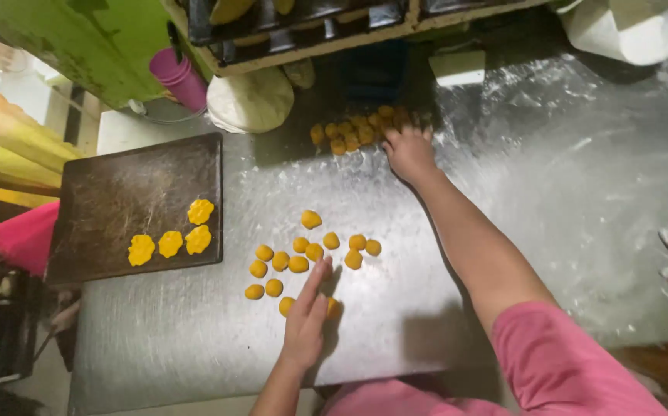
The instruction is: Shaping small pieces of yellow dough into balls and placing them on a baking tray
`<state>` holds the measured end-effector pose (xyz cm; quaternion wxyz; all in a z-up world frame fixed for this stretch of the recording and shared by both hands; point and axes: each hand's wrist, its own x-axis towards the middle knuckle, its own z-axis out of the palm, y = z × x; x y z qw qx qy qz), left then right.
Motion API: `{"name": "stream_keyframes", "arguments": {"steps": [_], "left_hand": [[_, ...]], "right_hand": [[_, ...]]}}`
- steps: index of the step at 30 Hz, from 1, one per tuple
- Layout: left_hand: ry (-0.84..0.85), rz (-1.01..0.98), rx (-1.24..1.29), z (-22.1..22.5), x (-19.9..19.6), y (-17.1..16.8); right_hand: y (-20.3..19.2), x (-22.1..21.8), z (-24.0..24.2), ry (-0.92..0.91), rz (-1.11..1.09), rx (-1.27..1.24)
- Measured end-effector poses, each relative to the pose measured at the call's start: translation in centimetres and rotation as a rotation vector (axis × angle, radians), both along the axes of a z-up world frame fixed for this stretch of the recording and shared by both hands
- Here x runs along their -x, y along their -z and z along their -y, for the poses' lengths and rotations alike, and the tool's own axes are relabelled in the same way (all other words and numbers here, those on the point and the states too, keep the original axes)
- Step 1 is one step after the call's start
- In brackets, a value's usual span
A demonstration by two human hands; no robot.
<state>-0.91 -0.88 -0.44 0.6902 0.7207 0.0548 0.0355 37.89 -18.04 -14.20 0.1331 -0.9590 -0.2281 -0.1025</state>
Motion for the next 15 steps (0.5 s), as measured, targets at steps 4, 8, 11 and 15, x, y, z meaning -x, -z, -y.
{"name": "stream_keyframes", "arguments": {"steps": [4, 8, 11, 15], "left_hand": [[-0.041, 0.133, -0.175, 0.2, 1.2, -0.5], [-0.159, 0.055, 0.039, -0.2, 1.3, 0.7], [-0.292, -0.117, 0.346, 0.2, -1.6, 0.7], [-0.183, -0.073, 0.744, 0.6, -3.2, 0.4]], "right_hand": [[1.0, -2.0, -0.3, -0.023, 0.166, 0.034], [-2.1, 2.4, -0.8, -0.022, 0.100, -0.264], [-14.4, 13.5, -3.8, -0.187, -0.337, -0.591], [-18.4, 27.1, -4.7, -0.893, 0.163, -0.433]]}}
